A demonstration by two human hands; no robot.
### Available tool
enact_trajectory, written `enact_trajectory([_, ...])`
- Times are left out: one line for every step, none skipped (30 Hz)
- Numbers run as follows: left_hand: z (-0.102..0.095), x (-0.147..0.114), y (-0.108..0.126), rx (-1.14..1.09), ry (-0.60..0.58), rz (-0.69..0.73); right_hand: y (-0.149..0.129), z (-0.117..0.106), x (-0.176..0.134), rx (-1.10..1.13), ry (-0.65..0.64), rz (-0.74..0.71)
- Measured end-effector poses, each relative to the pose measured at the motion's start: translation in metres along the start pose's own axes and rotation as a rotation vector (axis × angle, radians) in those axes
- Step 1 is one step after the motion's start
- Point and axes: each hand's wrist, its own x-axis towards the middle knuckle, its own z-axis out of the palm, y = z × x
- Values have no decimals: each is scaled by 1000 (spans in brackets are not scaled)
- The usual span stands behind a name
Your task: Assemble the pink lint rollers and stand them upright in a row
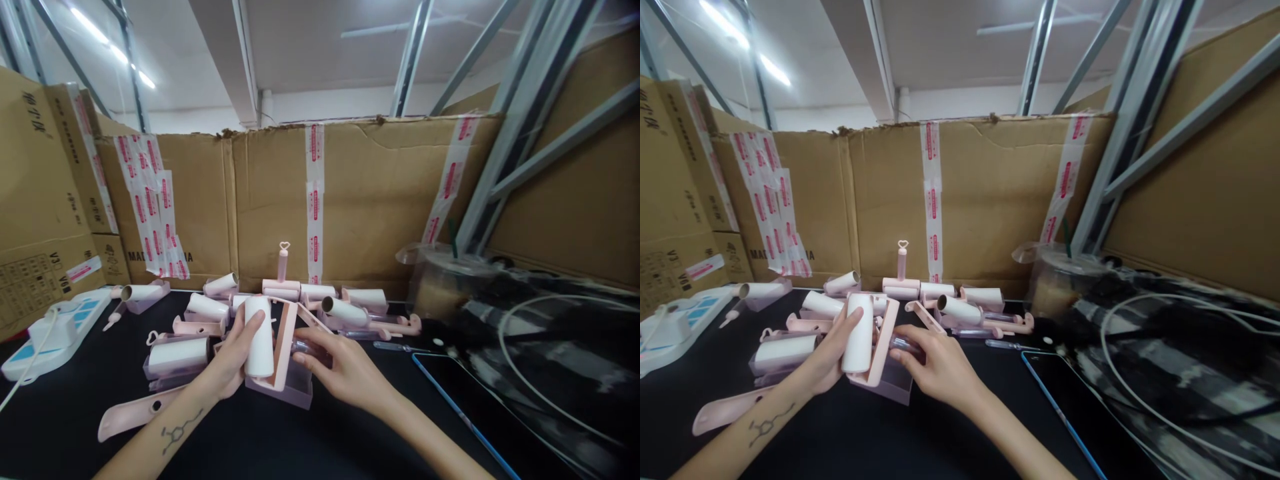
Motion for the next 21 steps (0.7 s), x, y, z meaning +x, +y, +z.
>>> enact_trajectory([0,0,0,9,-8,8,0,1,0,-3,0,5])
enact_trajectory([-1,0,-1,25,-15,26,-1,1,-1,-6,0,12])
enact_trajectory([-1,0,-1,51,-20,51,-2,1,-1,-6,-3,18])
enact_trajectory([-2,-1,-1,84,-28,73,-4,2,-2,-4,-8,25])
enact_trajectory([-3,-1,-1,116,-36,84,-6,2,-3,-1,-17,32])
enact_trajectory([-3,-2,-1,144,-47,83,-8,2,-4,4,-29,39])
enact_trajectory([-4,-2,-1,165,-59,73,-11,3,-5,11,-42,44])
enact_trajectory([-4,-3,-1,181,-68,60,-13,3,-6,19,-56,48])
enact_trajectory([-5,-4,0,194,-74,53,-16,2,-7,27,-68,53])
enact_trajectory([-5,-5,0,212,-75,56,-18,2,-7,33,-79,57])
enact_trajectory([-4,-5,1,240,-75,67,-20,2,-9,38,-88,61])
enact_trajectory([-4,-6,2,277,-81,75,-21,2,-10,42,-99,64])
enact_trajectory([-3,-6,3,313,-92,78,-22,1,-11,48,-111,66])
enact_trajectory([-2,-6,3,347,-109,75,-22,1,-12,62,-124,67])
enact_trajectory([-1,-6,4,372,-131,64,-22,0,-13,90,-139,68])
enact_trajectory([0,-7,3,392,-152,57,-21,-1,-13,127,-144,69])
enact_trajectory([1,-8,2,409,-172,58,-21,-2,-13,164,-128,72])
enact_trajectory([2,-9,1,427,-192,64,-20,-3,-13,193,-89,77])
enact_trajectory([3,-10,-1,448,-215,67,-19,-5,-12,213,-34,81])
enact_trajectory([5,-12,-3,469,-240,67,-18,-6,-11,221,22,77])
enact_trajectory([6,-14,-6,487,-266,66,-17,-8,-10,220,64,60])
